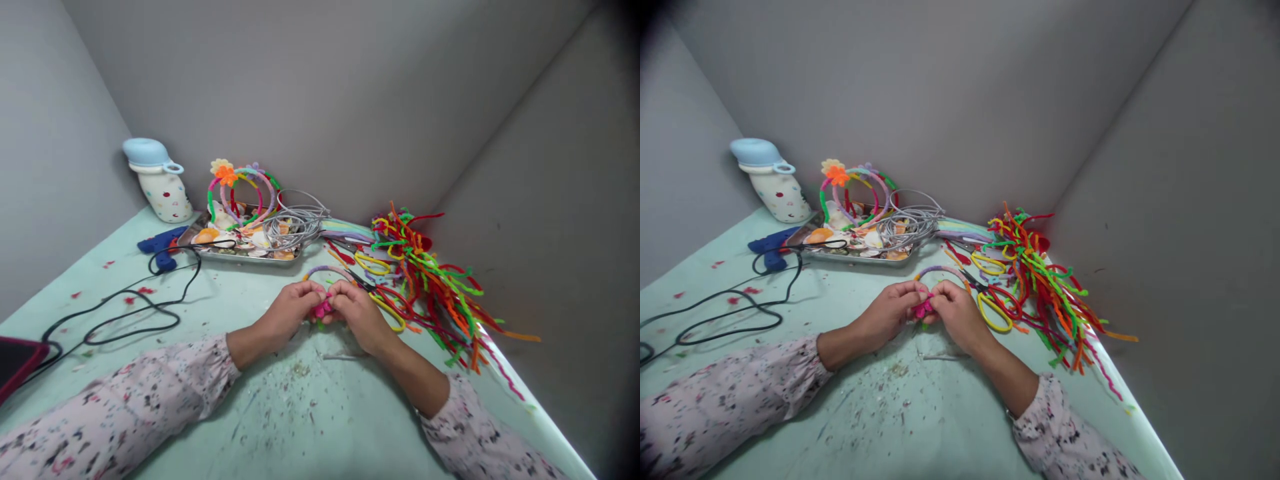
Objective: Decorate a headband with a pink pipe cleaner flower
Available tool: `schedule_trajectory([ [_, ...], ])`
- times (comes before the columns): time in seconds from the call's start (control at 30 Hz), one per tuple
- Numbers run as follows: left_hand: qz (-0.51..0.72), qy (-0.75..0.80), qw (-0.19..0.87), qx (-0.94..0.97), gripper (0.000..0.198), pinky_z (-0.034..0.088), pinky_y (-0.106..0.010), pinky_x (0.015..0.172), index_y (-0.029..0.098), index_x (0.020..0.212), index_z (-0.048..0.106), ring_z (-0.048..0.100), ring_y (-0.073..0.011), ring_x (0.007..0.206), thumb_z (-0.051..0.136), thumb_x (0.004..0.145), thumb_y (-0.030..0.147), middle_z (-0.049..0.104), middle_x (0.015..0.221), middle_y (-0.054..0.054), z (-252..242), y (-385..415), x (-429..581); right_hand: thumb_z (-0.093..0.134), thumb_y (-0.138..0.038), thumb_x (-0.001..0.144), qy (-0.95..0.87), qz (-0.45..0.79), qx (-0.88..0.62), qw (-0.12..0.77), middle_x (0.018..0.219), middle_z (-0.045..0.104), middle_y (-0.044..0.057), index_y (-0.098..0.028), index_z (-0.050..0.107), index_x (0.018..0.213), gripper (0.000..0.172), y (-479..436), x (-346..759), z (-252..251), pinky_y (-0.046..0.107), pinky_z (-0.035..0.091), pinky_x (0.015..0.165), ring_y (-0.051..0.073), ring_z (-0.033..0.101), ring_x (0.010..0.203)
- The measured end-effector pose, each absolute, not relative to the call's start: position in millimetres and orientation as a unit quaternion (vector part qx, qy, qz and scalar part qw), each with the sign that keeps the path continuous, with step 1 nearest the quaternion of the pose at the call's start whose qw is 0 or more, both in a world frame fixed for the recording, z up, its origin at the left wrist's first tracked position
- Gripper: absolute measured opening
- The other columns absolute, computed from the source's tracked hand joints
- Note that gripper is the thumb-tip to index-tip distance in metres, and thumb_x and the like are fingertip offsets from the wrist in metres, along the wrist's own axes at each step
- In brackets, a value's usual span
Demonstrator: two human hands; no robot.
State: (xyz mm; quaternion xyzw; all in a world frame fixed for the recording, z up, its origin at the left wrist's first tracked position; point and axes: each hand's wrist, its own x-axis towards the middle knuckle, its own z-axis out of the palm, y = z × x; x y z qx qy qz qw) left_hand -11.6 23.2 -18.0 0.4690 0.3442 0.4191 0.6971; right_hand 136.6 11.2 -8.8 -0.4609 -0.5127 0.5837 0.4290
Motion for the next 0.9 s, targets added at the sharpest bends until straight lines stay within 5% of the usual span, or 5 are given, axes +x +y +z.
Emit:
schedule_trajectory([
  [0.23, 0.454, 0.342, 0.694, 0.443, 0.033, 0.04, -0.02, 0.052, 0.019, 0.107, 0.06, 0.059, -0.0119, 0.069, 0.064, 0.08, 0.038, 0.062, 0.086, -0.004, -9.2, 26.8, -19.5, 0.063, -0.027, 0.07, -0.399, 0.613, -0.412, 0.544, 0.059, 0.06, -0.002, -0.018, 0.055, 0.075, 0.013, 17.9, 141.4, -20.3, 0.019, 0.045, 0.044, 0.011, 0.056, 0.052],
  [0.43, 0.489, 0.397, 0.582, 0.514, 0.025, 0.036, -0.019, 0.052, 0.016, 0.094, 0.066, 0.048, -0.0075, 0.057, 0.067, 0.078, 0.035, 0.058, 0.07, 0.001, -11.1, 27.1, -18.5, 0.063, -0.029, 0.075, -0.434, 0.576, -0.414, 0.555, 0.063, 0.06, -0.003, -0.019, 0.055, 0.079, 0.014, 17.9, 140.3, -24.6, 0.019, 0.046, 0.045, 0.011, 0.057, 0.055],
  [0.63, 0.478, 0.406, 0.581, 0.52, 0.019, 0.038, -0.021, 0.054, 0.012, 0.082, 0.065, 0.052, -0.0098, 0.059, 0.069, 0.073, 0.028, 0.063, 0.069, -0.001, -8.9, 25.6, -15.9, 0.061, -0.03, 0.078, -0.498, 0.541, -0.426, 0.527, 0.071, 0.06, -0.002, -0.019, 0.057, 0.084, 0.014, 12.9, 137.9, -21.9, 0.022, 0.049, 0.049, 0.013, 0.058, 0.064],
  [0.9, 0.46, 0.403, 0.579, 0.539, 0.017, 0.036, -0.02, 0.052, 0.012, 0.082, 0.065, 0.05, -0.0086, 0.057, 0.067, 0.074, 0.027, 0.06, 0.067, 0.0, -10.4, 23.4, -13.9, 0.058, -0.031, 0.08, -0.542, 0.497, -0.458, 0.499, 0.064, 0.056, -0.003, -0.018, 0.056, 0.08, 0.013, 10.7, 137.7, -16.7, 0.022, 0.044, 0.048, 0.009, 0.051, 0.05],
])
